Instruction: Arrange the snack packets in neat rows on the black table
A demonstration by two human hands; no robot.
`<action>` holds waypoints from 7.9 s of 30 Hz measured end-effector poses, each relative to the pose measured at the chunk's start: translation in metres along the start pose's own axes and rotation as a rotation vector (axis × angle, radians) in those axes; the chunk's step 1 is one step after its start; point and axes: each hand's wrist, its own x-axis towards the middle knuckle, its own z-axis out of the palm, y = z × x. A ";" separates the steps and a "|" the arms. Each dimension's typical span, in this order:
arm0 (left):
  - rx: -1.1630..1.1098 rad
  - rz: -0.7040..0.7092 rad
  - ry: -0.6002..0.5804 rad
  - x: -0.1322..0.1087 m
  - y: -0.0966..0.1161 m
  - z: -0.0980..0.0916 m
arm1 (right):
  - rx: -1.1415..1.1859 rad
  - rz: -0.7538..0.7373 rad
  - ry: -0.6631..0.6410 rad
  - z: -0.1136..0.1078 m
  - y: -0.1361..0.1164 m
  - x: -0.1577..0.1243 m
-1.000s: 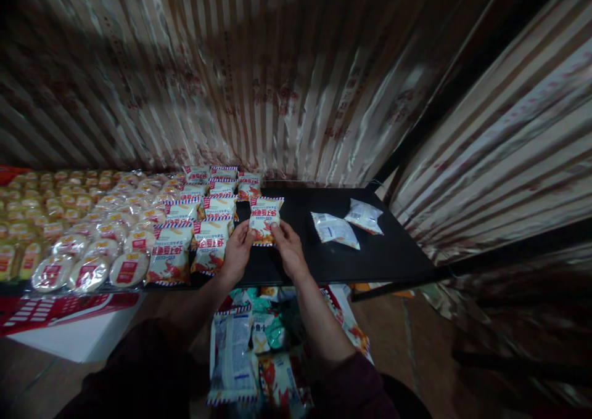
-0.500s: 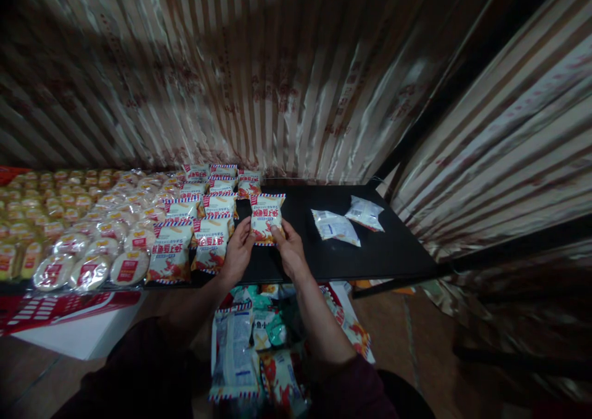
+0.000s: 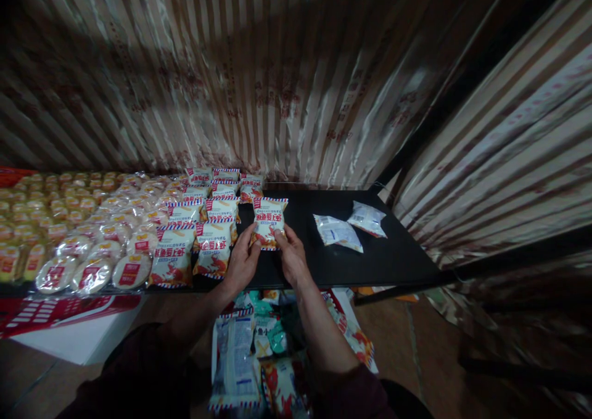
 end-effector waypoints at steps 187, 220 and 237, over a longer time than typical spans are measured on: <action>-0.235 -0.122 0.045 0.021 -0.007 0.007 | -0.167 -0.149 0.055 0.011 0.028 0.067; 0.227 -0.144 -0.087 0.029 -0.020 0.005 | -1.024 -0.570 0.019 0.017 0.039 0.091; 0.081 -0.187 -0.089 0.029 -0.017 0.003 | -1.197 -0.601 -0.100 0.032 0.042 0.091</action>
